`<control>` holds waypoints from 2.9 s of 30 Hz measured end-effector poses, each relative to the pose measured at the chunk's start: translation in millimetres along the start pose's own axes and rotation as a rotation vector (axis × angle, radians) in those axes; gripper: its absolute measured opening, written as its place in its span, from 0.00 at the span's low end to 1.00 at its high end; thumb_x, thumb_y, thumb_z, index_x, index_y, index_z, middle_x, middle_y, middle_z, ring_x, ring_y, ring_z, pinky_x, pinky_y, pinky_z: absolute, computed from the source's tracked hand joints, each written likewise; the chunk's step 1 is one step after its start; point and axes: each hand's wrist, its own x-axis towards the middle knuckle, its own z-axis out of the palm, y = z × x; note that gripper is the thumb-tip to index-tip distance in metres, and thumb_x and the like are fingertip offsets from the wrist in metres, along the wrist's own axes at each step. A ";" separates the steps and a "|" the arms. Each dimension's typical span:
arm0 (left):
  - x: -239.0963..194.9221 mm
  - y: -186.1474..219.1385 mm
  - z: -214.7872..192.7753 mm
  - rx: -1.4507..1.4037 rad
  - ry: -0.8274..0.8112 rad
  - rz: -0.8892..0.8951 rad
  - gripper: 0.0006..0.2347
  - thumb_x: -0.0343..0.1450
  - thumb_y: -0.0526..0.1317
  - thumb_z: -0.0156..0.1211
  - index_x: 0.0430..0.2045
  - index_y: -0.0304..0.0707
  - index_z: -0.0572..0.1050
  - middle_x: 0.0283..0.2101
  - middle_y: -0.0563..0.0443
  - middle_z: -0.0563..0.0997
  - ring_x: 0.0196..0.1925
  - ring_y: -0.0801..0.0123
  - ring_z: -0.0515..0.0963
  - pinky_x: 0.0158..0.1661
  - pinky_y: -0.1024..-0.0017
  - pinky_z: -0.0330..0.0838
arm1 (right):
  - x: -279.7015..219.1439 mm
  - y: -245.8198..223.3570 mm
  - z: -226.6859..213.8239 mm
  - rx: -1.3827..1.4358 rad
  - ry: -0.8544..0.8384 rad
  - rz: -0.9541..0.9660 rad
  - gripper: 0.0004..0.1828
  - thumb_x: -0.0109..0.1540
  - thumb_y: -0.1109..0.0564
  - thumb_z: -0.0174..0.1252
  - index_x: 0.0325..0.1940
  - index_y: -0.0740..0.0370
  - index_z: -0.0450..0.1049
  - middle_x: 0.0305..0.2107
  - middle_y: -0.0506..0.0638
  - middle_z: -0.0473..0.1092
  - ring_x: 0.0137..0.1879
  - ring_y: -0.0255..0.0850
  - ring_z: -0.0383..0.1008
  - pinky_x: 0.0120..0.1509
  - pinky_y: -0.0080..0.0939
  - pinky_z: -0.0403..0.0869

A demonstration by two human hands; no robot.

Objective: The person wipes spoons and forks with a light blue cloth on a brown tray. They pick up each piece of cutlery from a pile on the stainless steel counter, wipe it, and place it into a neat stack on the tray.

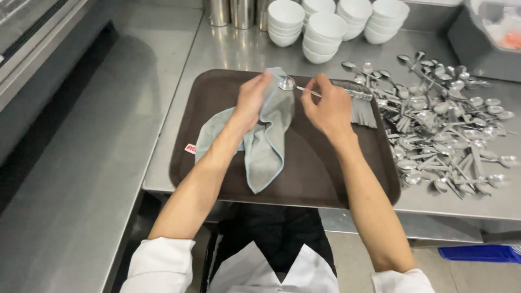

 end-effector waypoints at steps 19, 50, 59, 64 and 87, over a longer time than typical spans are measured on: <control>-33.0 33.5 6.6 0.954 -0.463 0.071 0.18 0.73 0.55 0.59 0.18 0.43 0.79 0.17 0.49 0.76 0.24 0.63 0.74 0.32 0.64 0.70 | -9.2 24.8 -14.4 0.139 0.019 -0.336 0.04 0.65 0.53 0.68 0.39 0.50 0.79 0.22 0.43 0.69 0.38 0.44 0.68 0.50 0.42 0.65; -57.0 70.5 28.1 0.941 -0.434 -0.003 0.20 0.77 0.50 0.52 0.14 0.49 0.58 0.19 0.66 0.56 0.24 0.78 0.54 0.28 0.73 0.50 | 2.7 30.6 -8.0 0.923 0.051 0.396 0.06 0.66 0.64 0.61 0.47 0.66 0.78 0.32 0.52 0.78 0.36 0.35 0.82 0.43 0.28 0.84; -59.9 56.9 34.9 0.574 -0.694 -0.027 0.16 0.78 0.43 0.56 0.18 0.46 0.66 0.20 0.66 0.60 0.23 0.84 0.55 0.25 0.79 0.47 | -4.9 11.9 -1.1 0.938 -0.153 0.308 0.07 0.63 0.61 0.66 0.45 0.64 0.82 0.27 0.48 0.78 0.30 0.28 0.75 0.39 0.25 0.76; -61.1 67.2 35.3 0.592 -0.603 -0.005 0.10 0.75 0.46 0.59 0.29 0.41 0.81 0.23 0.63 0.78 0.24 0.86 0.67 0.25 0.82 0.58 | -1.2 11.9 -1.7 0.866 0.064 0.373 0.07 0.62 0.59 0.68 0.43 0.62 0.83 0.29 0.47 0.79 0.33 0.29 0.75 0.40 0.27 0.76; 3.9 -12.2 -10.5 0.455 0.261 0.358 0.15 0.78 0.45 0.52 0.27 0.36 0.79 0.29 0.48 0.82 0.38 0.70 0.75 0.45 0.66 0.72 | -33.7 -11.7 39.7 0.871 -0.376 0.173 0.14 0.61 0.67 0.66 0.50 0.73 0.77 0.29 0.59 0.78 0.33 0.37 0.81 0.41 0.35 0.80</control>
